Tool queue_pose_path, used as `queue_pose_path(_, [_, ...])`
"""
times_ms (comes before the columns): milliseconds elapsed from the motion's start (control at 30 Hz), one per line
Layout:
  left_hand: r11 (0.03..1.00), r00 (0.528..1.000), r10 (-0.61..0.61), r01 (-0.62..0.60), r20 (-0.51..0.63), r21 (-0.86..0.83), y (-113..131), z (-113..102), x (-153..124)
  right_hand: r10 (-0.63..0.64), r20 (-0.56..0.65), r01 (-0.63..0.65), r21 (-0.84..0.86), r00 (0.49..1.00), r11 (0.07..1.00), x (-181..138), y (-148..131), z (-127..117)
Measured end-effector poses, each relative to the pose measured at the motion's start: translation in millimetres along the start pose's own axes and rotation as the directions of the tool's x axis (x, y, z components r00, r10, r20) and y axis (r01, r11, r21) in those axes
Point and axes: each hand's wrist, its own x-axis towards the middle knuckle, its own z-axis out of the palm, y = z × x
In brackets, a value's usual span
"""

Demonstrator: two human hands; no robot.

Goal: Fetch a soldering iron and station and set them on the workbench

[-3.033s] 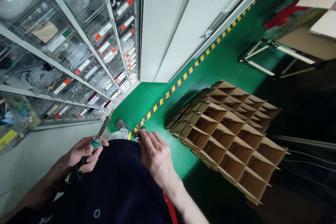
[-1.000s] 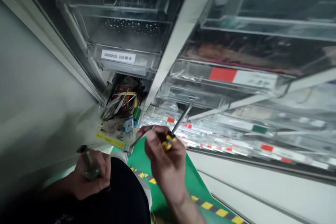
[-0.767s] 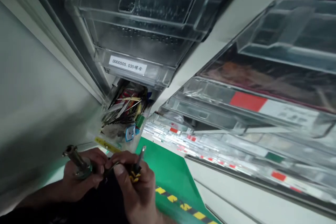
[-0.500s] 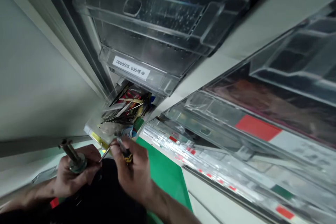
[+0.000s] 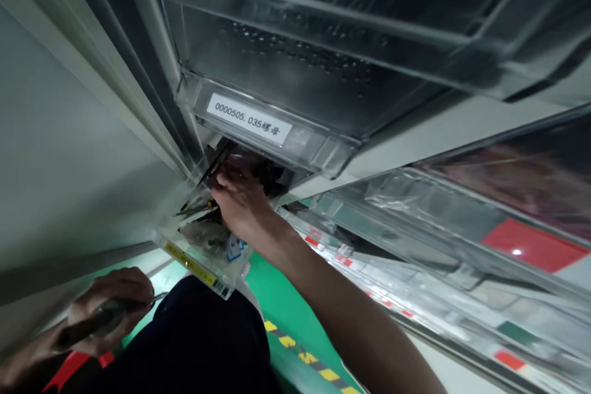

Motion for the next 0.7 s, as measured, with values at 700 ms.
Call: queue_pose_path(700, [0.997, 0.967, 0.042, -0.022, 0.251, -0.08, -19.6, -7.6, 0.2, 0.414, 0.028, -0.413, -0.021, 0.91, 0.91, 42.7, 14.0, -17.9])
